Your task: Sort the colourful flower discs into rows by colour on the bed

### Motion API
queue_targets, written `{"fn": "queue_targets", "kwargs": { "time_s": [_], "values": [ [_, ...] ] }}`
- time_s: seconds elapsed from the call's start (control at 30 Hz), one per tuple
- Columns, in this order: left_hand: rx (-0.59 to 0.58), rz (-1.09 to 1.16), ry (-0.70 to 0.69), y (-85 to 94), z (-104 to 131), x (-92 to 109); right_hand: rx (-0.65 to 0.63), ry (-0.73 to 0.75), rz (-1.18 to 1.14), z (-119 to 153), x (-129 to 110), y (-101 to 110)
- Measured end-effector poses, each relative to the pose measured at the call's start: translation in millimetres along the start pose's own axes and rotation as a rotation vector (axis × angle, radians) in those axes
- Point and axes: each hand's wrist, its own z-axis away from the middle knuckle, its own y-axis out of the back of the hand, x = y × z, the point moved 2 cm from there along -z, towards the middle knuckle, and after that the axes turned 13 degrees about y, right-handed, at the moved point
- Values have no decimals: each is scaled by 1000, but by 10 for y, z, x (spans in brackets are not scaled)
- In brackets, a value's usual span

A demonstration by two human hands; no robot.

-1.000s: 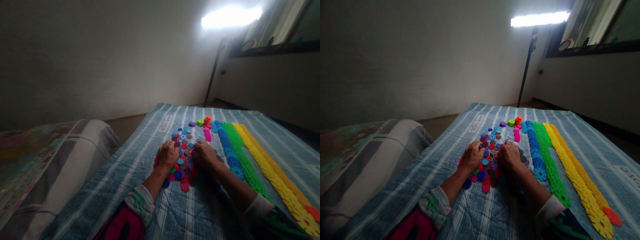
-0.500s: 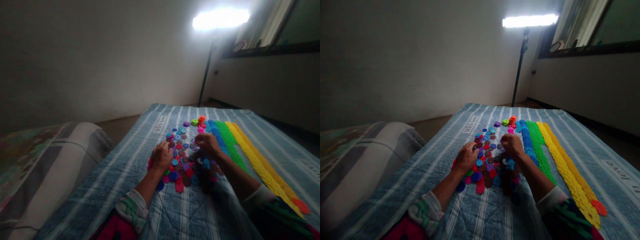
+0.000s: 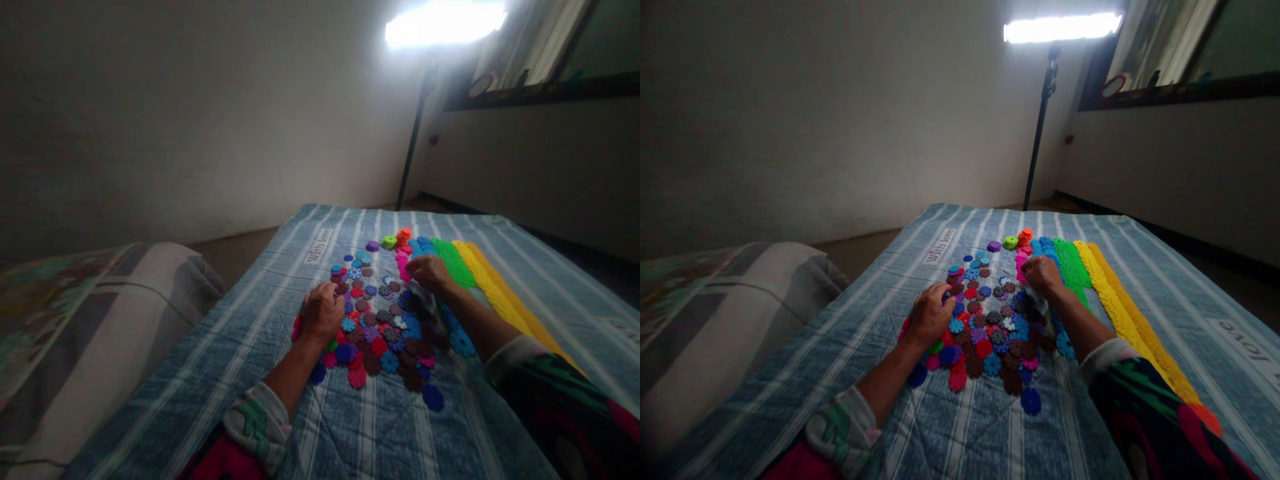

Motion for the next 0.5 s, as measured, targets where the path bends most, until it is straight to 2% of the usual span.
{"fn": "queue_targets", "kwargs": {
  "time_s": [0.23, 0.5],
  "values": [
    [0, -4, -10, -5, 1, -1, 25, -25, 121, 42, 43, 5],
    [-1, 15, -8, -13, -3, -12, -27, -32, 185, 135, -27, -69]
  ]
}}
